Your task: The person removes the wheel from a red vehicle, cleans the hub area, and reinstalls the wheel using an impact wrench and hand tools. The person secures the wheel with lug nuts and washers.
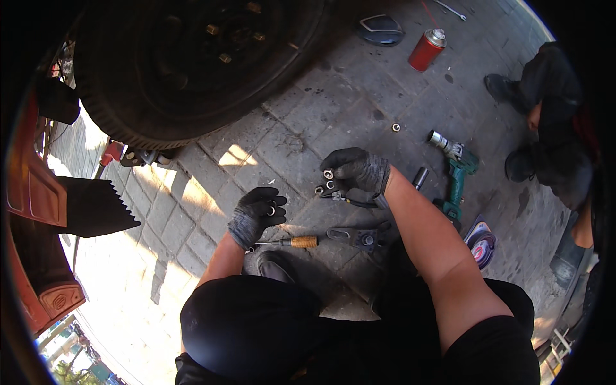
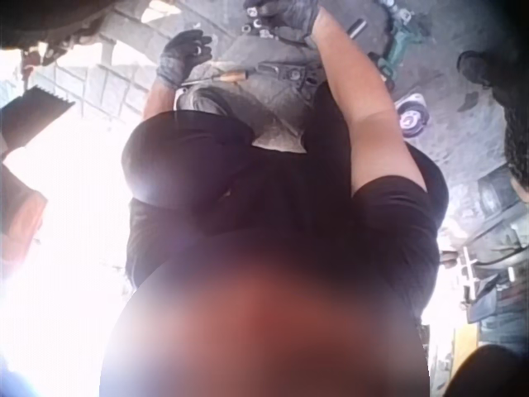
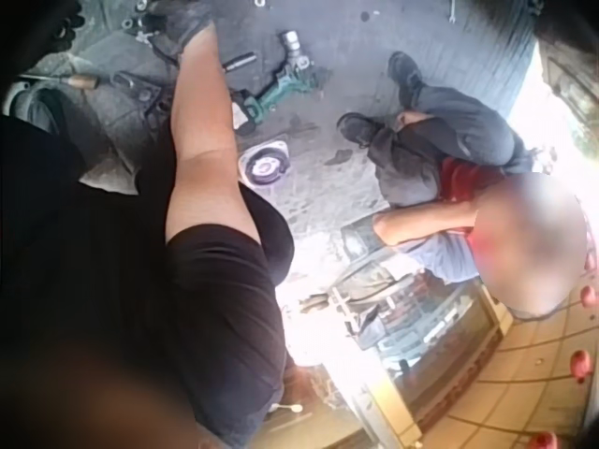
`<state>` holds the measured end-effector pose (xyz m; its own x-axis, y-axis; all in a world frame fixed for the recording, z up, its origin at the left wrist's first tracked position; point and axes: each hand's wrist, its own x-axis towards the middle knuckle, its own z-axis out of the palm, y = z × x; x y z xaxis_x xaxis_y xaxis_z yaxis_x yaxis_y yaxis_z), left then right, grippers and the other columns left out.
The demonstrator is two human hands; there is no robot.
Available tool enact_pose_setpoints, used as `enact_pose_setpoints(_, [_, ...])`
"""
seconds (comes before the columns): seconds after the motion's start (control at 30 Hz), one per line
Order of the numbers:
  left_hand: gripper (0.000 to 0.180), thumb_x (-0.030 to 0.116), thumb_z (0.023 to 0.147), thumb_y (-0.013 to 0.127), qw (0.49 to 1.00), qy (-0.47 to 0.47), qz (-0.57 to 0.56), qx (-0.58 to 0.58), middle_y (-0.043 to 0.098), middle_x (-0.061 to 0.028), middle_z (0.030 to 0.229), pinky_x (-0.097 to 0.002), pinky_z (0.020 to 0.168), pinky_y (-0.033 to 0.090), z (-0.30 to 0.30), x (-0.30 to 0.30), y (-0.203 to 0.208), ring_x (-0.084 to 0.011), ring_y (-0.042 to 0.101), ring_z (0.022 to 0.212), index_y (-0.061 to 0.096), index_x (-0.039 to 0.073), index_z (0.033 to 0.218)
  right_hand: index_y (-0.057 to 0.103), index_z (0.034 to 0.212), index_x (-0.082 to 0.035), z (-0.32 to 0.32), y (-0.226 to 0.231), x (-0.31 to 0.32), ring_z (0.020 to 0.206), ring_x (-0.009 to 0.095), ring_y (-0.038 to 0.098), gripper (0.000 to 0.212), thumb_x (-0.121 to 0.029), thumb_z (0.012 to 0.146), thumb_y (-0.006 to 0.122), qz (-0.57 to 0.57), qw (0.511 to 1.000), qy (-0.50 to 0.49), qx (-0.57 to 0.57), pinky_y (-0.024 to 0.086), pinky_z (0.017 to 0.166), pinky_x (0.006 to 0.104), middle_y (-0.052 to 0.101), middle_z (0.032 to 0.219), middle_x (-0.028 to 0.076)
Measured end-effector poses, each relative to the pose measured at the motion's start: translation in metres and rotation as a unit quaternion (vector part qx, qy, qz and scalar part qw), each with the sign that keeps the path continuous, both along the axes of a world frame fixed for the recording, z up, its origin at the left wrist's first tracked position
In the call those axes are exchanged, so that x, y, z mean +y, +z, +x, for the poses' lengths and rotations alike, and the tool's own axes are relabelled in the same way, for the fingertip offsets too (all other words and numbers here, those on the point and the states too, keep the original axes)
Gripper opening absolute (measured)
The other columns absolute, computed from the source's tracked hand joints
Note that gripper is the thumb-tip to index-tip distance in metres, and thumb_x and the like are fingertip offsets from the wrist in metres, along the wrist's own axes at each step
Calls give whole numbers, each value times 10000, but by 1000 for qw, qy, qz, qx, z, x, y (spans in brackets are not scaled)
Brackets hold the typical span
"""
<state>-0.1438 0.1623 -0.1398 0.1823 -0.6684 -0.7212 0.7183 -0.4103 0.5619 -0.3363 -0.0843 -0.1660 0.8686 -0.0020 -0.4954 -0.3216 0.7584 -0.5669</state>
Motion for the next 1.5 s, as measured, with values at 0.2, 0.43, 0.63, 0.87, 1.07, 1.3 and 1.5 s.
enact_pose_setpoints(0.2, [452, -71, 766, 485, 1000, 6, -18, 17, 614, -203, 1100, -447, 807, 566, -2, -5, 10, -301, 636, 924, 511, -10, 1213, 635, 1055, -9, 6, 2, 3, 746, 179, 622, 283, -1, 773, 618, 34, 999, -19, -20, 528, 624, 295, 630, 867, 79])
enact_pose_setpoints(0.43, [528, -49, 772, 506, 996, 19, -54, 71, 564, -196, 1201, -451, 922, 511, -2, -17, 22, -316, 598, 1057, 433, -40, 1294, 654, 1021, -59, 61, 45, 40, 826, 252, 641, 254, -108, 772, 651, -474, 867, 141, -64, 537, 746, 366, 648, 870, 124])
enact_pose_setpoints(0.63, [608, -56, 729, 534, 967, -130, -145, -164, 530, -170, 1259, -423, 942, 494, -2, -17, 15, -300, 553, 1134, 424, -24, 1327, 610, 1151, -103, 79, 73, 83, 997, 325, 606, 361, -229, 813, 619, -709, 636, 298, -65, 502, 849, 421, 583, 1140, 168])
enact_pose_setpoints(0.87, [641, 10, 740, 564, 985, 28, -128, 109, 531, -166, 1253, -454, 957, 466, 1, -11, 18, -309, 543, 1139, 397, -1, 1359, 590, 1133, -109, 80, 74, 99, 1047, 325, 593, 277, -196, 893, 482, -766, 561, 306, -69, 506, 862, 433, 581, 1141, 179])
enact_pose_setpoints(1.07, [648, 35, 745, 550, 986, 52, -137, 78, 515, -161, 1270, -509, 1020, 401, 11, -29, 38, -323, 516, 1172, 382, 11, 1370, 592, 1094, -89, 90, 81, 97, 991, 305, 599, 254, -177, 875, 496, -808, 545, 218, -52, 506, 829, 429, 596, 1079, 161])
enact_pose_setpoints(1.3, [530, -10, 783, 527, 988, 78, -134, 13, 569, -134, 1098, -441, 870, 499, 42, -73, 76, -279, 585, 999, 430, 46, 1301, 595, 1147, -94, 123, 129, 64, 1078, 319, 571, 290, -167, 877, 518, -840, 501, 206, -29, 474, 910, 434, 592, 1130, 147])
enact_pose_setpoints(1.5, [179, 93, 875, 525, 990, 55, -100, -84, 629, -93, 1002, -380, 758, 533, 58, -103, 112, -197, 611, 887, 610, 40, 1024, 593, 1114, -69, 143, 170, 39, 1106, 321, 561, 356, -244, 807, 640, -815, 556, 160, 7, 466, 932, 421, 573, 1179, 166])
